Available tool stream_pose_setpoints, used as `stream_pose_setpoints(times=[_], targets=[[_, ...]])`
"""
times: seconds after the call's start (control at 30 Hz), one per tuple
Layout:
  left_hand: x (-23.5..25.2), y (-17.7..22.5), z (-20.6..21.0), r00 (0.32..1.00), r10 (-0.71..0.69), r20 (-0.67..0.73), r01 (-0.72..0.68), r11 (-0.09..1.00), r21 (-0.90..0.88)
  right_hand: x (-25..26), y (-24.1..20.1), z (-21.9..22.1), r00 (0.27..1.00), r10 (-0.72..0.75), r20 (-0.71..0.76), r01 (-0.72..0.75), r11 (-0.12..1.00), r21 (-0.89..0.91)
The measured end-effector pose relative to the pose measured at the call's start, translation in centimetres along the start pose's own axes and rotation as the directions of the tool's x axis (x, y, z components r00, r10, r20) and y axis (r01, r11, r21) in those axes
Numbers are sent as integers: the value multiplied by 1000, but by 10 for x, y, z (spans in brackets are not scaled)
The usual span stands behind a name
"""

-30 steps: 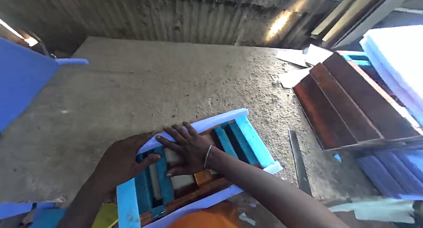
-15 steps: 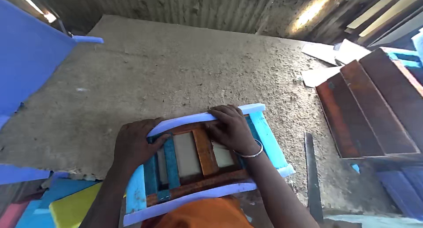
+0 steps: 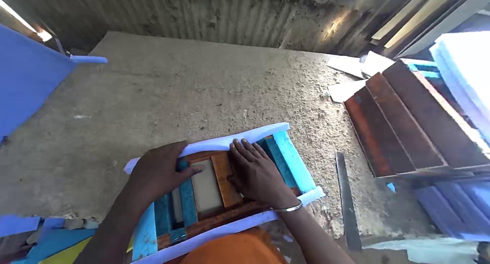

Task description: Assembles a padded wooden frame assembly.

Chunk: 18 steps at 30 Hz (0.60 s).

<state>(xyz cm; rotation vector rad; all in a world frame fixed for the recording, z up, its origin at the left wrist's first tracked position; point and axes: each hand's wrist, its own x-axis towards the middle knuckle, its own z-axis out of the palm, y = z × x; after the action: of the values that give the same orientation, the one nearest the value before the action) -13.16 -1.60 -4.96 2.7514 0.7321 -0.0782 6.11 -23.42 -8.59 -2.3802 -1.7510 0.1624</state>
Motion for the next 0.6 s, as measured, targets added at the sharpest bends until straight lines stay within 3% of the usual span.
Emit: stream_pose_setpoints(times=[0.17, 0.27, 0.37, 0.6], targets=[[58, 44, 2, 966, 172, 195, -164, 985, -56, -2, 2, 5, 1000, -4, -19, 4, 1000, 16], [60, 52, 22, 963, 233, 138, -239, 971, 27, -5, 7, 14, 976, 14, -217, 17, 990, 140], [43, 53, 36, 964, 252, 81, -261, 958, 119, -9, 8, 12, 901, 136, -413, -17, 960, 280], [38, 59, 45, 981, 183, 68, -194, 955, 224, -2, 14, 14, 885, 228, -406, -83, 935, 345]])
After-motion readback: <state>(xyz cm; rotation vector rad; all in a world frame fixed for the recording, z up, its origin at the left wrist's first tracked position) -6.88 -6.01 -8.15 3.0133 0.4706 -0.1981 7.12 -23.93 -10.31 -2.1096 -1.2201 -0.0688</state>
